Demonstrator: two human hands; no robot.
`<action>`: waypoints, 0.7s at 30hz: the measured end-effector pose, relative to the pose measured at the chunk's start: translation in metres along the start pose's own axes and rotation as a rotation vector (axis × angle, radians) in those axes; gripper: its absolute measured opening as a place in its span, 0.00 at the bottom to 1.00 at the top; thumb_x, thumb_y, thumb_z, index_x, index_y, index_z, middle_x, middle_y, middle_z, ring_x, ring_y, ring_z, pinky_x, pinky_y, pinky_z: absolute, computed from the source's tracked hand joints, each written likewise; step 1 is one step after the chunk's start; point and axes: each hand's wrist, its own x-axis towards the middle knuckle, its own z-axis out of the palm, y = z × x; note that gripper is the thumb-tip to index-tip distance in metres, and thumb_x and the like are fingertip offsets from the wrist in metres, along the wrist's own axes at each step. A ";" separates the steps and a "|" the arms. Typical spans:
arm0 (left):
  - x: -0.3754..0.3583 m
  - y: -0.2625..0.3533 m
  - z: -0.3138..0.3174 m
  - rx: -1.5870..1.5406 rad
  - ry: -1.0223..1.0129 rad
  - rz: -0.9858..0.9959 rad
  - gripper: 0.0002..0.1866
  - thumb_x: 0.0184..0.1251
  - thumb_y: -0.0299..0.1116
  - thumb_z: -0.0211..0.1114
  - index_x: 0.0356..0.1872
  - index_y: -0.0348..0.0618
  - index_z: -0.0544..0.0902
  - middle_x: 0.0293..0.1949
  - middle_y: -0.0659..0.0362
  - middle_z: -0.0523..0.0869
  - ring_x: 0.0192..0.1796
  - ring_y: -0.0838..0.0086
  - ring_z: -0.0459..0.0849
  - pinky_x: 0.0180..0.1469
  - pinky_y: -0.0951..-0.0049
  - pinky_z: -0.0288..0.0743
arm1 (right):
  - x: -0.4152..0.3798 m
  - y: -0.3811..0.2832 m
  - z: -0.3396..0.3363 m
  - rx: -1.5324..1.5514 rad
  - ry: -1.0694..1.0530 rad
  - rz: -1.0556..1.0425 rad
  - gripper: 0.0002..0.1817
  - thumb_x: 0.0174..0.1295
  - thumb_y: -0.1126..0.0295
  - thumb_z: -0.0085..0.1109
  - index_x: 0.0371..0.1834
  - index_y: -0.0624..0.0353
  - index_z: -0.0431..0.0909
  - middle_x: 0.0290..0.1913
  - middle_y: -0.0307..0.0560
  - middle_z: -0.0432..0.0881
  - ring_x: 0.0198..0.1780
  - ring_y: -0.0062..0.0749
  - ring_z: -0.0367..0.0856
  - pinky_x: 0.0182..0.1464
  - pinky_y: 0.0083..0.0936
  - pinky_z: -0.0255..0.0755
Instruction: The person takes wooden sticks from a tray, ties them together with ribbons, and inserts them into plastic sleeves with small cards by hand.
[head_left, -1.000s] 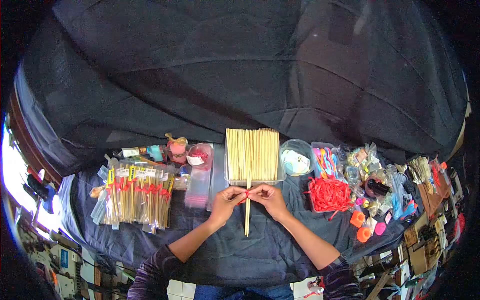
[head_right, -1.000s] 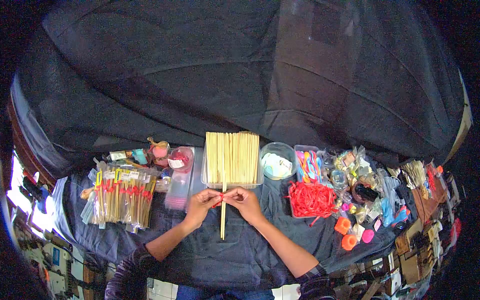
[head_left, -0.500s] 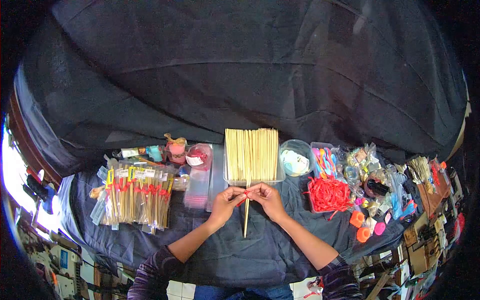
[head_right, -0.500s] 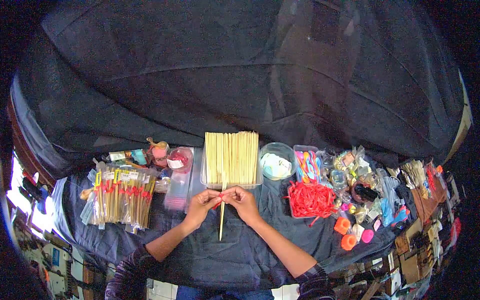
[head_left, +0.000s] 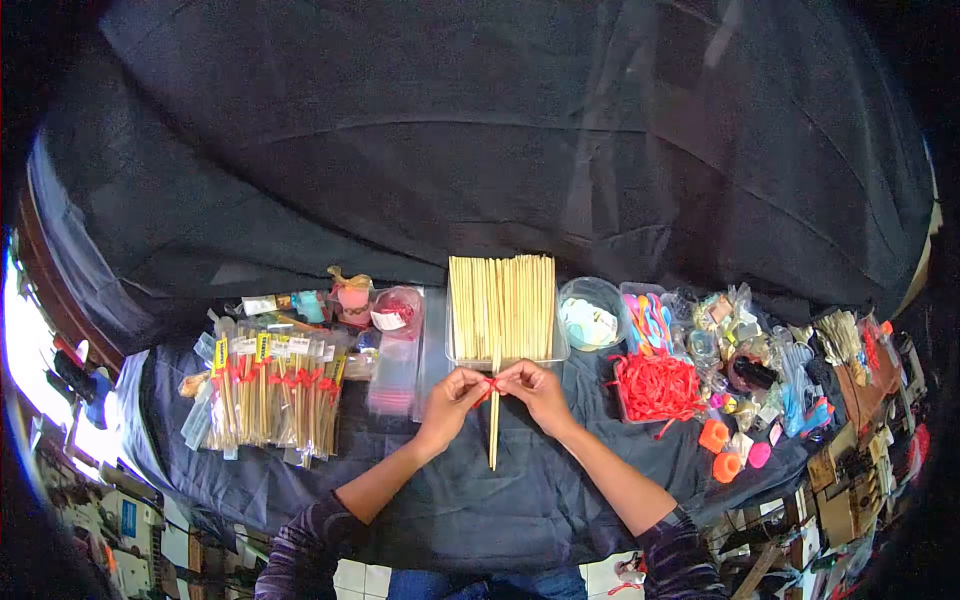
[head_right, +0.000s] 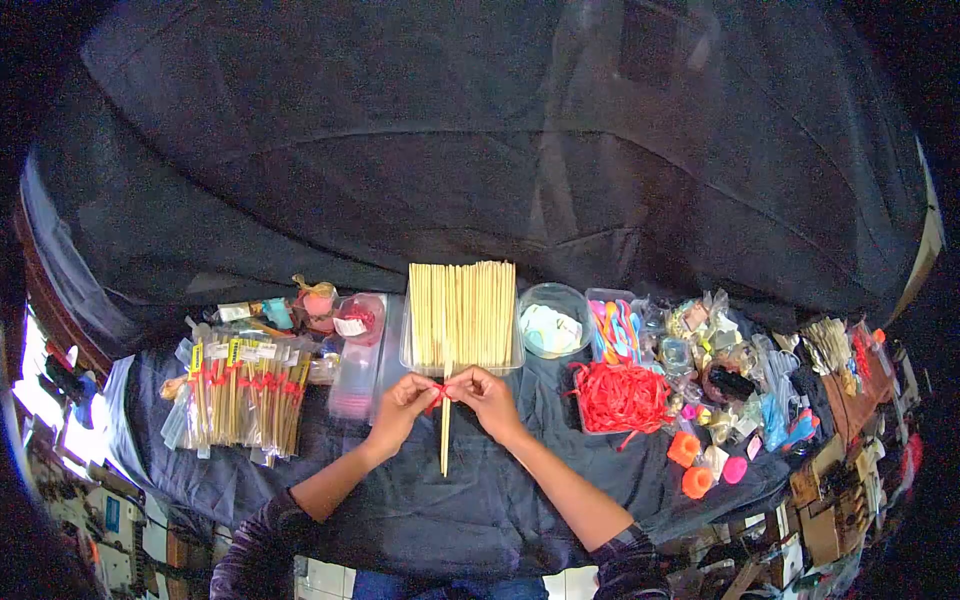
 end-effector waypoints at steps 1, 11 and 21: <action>0.000 -0.001 0.000 -0.003 0.003 -0.016 0.04 0.64 0.27 0.57 0.36 0.38 0.74 0.31 0.63 0.80 0.35 0.83 0.76 0.38 0.83 0.69 | 0.001 0.001 0.000 -0.002 -0.002 -0.012 0.05 0.58 0.76 0.57 0.36 0.65 0.75 0.34 0.41 0.80 0.37 0.19 0.77 0.43 0.16 0.71; 0.003 -0.002 -0.003 0.101 -0.015 0.074 0.04 0.60 0.23 0.60 0.35 0.36 0.76 0.33 0.60 0.82 0.38 0.81 0.79 0.43 0.82 0.72 | -0.002 -0.003 0.008 -0.138 0.000 -0.041 0.05 0.60 0.73 0.56 0.35 0.64 0.76 0.34 0.38 0.80 0.37 0.17 0.77 0.42 0.14 0.70; 0.002 0.014 -0.004 0.135 -0.132 -0.011 0.05 0.61 0.24 0.60 0.35 0.35 0.76 0.34 0.59 0.82 0.38 0.81 0.79 0.43 0.82 0.72 | -0.005 -0.005 0.012 -0.314 0.062 -0.101 0.05 0.58 0.75 0.57 0.36 0.63 0.75 0.33 0.37 0.78 0.37 0.17 0.75 0.41 0.15 0.70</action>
